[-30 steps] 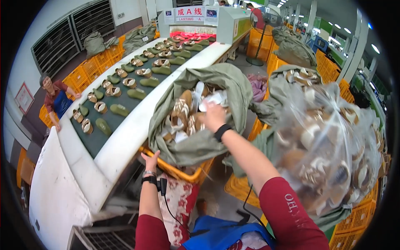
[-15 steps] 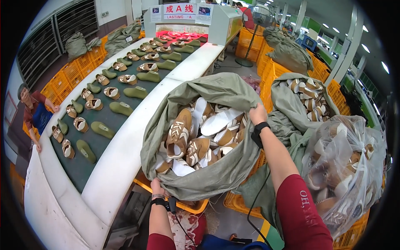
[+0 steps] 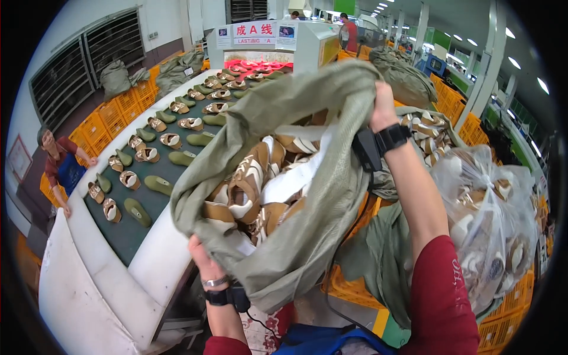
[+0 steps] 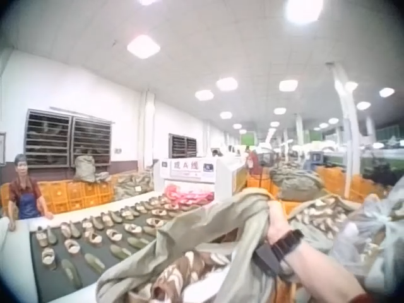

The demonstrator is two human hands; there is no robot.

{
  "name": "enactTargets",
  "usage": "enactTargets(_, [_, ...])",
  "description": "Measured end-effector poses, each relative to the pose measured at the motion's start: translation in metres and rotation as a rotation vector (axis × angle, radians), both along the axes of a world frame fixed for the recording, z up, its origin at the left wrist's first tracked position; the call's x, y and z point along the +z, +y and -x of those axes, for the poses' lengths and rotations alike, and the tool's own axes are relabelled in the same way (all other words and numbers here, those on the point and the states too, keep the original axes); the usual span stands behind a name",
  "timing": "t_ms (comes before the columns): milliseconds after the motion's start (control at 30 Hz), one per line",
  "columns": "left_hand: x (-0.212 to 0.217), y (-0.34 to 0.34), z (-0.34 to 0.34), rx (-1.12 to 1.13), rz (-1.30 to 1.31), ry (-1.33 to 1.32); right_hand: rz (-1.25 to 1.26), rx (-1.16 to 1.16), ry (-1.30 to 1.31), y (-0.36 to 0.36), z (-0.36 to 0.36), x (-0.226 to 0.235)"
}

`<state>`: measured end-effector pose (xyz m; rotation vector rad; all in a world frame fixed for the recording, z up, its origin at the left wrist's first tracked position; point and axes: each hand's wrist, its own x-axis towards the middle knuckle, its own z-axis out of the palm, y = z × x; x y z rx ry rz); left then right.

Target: Sorting shoe components and finished shoes into bags and bins on an assembly line.

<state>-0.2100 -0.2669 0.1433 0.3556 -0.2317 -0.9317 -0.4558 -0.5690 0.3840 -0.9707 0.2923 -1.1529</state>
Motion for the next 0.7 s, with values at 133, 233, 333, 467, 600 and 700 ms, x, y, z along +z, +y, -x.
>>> enactTargets(133, [0.063,0.063,0.051,0.193,-0.035,-0.031,0.192,0.304,-0.182,0.079,0.022,0.063])
enactTargets(233, [0.107,0.109,0.115,0.361,-0.161,-0.01,0.422,0.729,-0.396,0.128,0.063,0.094])
enactTargets(333, [0.039,0.154,0.153,0.475,0.093,-0.197,0.377,0.718,-0.507,0.169,0.1,0.103])
enactTargets(467, [0.044,0.231,0.251,0.6,-0.085,-0.334,0.3,1.014,-0.613,0.226,0.153,0.105])
enactTargets(600, [0.05,0.285,0.338,0.696,-0.245,-0.433,-0.017,1.009,-0.754,0.288,0.174,0.057])
enactTargets(700, [0.063,0.327,0.391,0.791,-0.359,-0.51,-0.218,1.105,-0.807,0.328,0.183,0.01])
